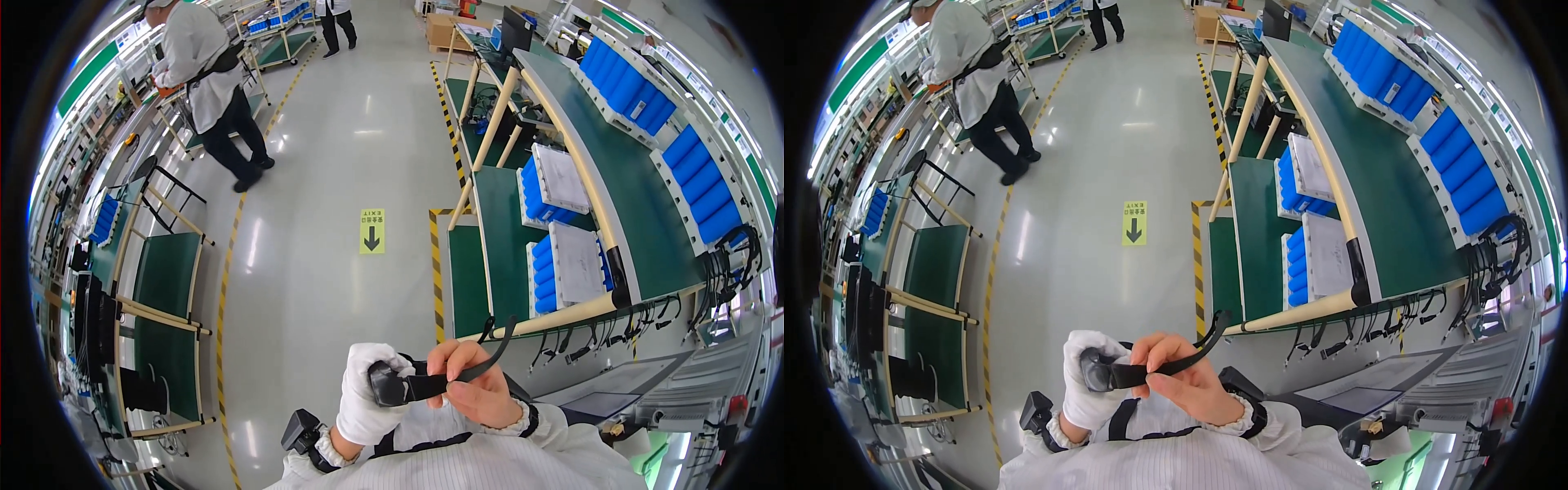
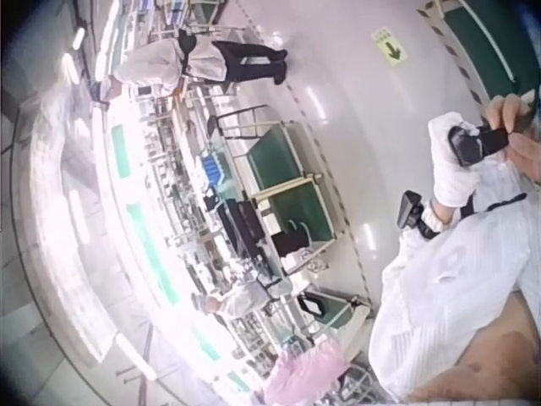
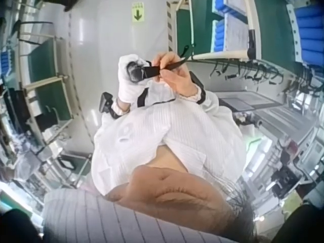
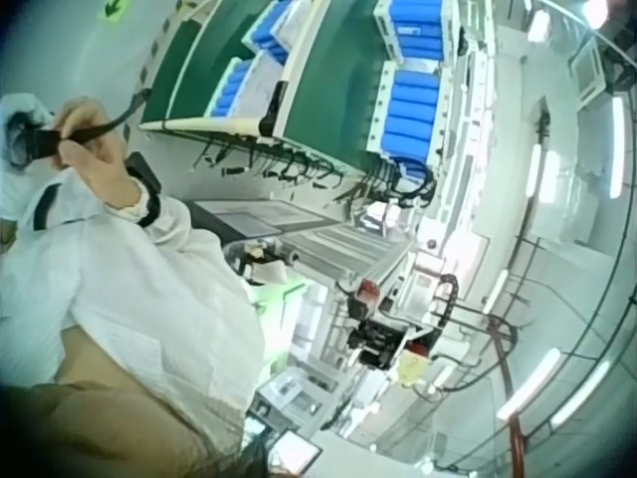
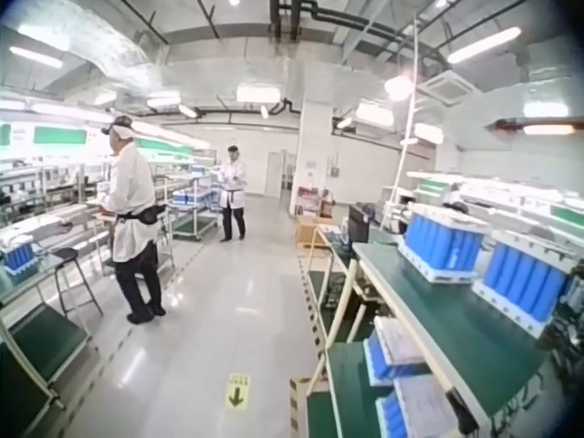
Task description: The person handles safety glasses, walks across the assembly room to a workstation, and marks connections on a battery pack with a marker pen.
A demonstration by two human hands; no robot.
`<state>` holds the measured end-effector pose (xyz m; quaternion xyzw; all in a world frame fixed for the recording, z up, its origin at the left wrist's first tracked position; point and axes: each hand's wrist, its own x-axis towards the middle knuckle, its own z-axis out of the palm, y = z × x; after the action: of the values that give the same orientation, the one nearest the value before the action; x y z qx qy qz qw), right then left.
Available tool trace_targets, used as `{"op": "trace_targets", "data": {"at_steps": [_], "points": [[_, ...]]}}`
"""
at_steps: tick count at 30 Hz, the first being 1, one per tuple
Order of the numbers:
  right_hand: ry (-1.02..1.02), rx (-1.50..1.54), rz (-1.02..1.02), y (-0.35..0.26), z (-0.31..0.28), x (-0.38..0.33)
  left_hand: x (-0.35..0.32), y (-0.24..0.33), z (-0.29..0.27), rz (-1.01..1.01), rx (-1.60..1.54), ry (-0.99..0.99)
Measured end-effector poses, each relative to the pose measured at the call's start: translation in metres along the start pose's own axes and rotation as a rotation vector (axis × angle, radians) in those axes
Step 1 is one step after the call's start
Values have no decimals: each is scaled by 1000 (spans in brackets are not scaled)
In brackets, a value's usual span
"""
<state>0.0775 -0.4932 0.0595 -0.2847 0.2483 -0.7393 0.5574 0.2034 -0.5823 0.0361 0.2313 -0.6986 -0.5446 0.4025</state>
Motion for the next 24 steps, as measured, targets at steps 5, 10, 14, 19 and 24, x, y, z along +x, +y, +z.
{"op": "trace_targets", "data": {"at_steps": [5, 10, 14, 19, 24], "points": [[30, -78, -10, -2, 5, -3, -1, -1, 0, -30, -31, -49], [18, -102, -23, -2, 6, -3, -1, -1, -1, -27, -35, -58], [22, -95, -32, 0, 6, -1, -5, 0, -2, -138, -154, -119], [79, -29, 50, 0, 5, 0, -3, 6, -7, -263, -247, -183], [99, -256, 143, -34, 12, 2, 17, 4, -19, -637, -667, -69]]}}
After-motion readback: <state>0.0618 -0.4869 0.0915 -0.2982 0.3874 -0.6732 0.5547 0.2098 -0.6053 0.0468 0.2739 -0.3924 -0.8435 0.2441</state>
